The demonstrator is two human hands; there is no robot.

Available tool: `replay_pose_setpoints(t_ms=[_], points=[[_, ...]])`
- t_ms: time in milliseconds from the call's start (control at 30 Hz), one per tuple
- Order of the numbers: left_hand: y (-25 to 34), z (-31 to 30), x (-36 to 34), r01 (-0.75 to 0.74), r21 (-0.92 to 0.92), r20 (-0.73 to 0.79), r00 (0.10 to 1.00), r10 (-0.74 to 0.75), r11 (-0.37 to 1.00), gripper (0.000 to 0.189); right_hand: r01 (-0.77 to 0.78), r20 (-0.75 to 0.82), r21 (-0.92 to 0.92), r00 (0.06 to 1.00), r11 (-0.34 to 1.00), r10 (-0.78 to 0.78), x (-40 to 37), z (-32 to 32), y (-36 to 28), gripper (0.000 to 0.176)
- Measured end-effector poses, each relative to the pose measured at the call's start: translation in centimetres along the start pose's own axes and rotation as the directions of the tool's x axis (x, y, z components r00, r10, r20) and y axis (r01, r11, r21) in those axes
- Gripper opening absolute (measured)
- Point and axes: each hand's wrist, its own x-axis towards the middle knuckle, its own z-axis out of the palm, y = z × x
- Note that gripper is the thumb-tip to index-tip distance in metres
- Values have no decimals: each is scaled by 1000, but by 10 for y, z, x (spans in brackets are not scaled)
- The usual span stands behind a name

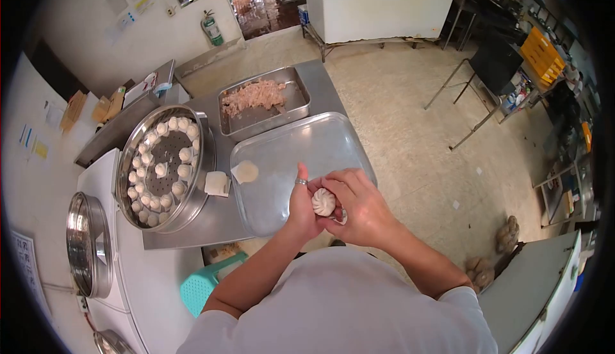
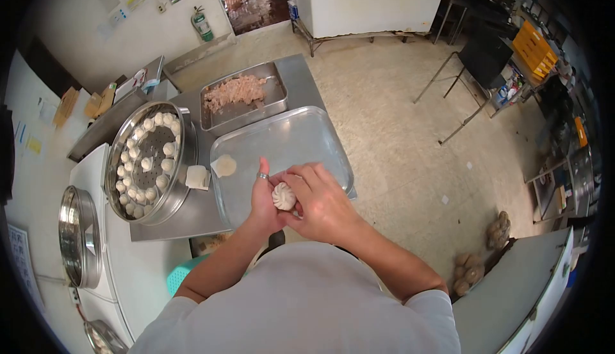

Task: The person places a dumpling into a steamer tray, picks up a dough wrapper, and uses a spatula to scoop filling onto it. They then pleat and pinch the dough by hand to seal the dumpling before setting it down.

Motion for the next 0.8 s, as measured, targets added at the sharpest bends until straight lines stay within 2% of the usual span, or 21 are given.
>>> replay_pose_setpoints(t_ms=[33, 100, 200, 300, 400, 500, 600, 633, 700, 733, 800], points=[[-5, 13, -1, -27, 61, -167, 985, 37, 998, 89, 17, 11, -4, 1000, 1000, -17, -4, 1, 6, 49], [-12, 51, 1, -51, 188, -475, 869, 136, 981, 89, 59, 36, -9, 998, 998, -59, -12, 8, 19, 57], [-13, 46, -2, -82, 153, -510, 847, 150, 985, 89, 56, 81, 57, 995, 997, -61, -2, 3, 10, 60], [-11, 41, -8, -111, 156, -570, 801, 182, 981, 90, 172, 145, 85, 972, 981, -183, -6, 23, 27, 59], [-5, 19, -20, -102, 135, -570, 806, 162, 986, 91, 164, 169, 105, 969, 981, -180, 7, 30, 20, 54], [5, 20, -30, -75, 116, -572, 810, 129, 990, 92, 197, 257, 162, 938, 967, -234, 17, 43, 16, 53], [25, 33, -39, -76, 101, -627, 769, 123, 992, 97, 179, 231, 292, 940, 939, -251, 26, 71, 27, 53], [32, 30, -45, -78, 118, -585, 800, 132, 990, 97, 28, 252, 348, 960, 937, -122, 33, 73, 25, 51], [46, 21, -61, -84, 151, -499, 853, 150, 985, 99, -273, 318, 437, 938, 857, 137, 48, 77, 15, 46], [53, 14, -66, -76, 157, -479, 866, 143, 985, 100, -408, 349, 548, 905, 730, 244, 55, 86, 13, 44], [69, -2, -74, -57, 170, -435, 891, 127, 984, 103, -604, 449, 699, 788, 383, 422, 69, 104, 9, 40]])
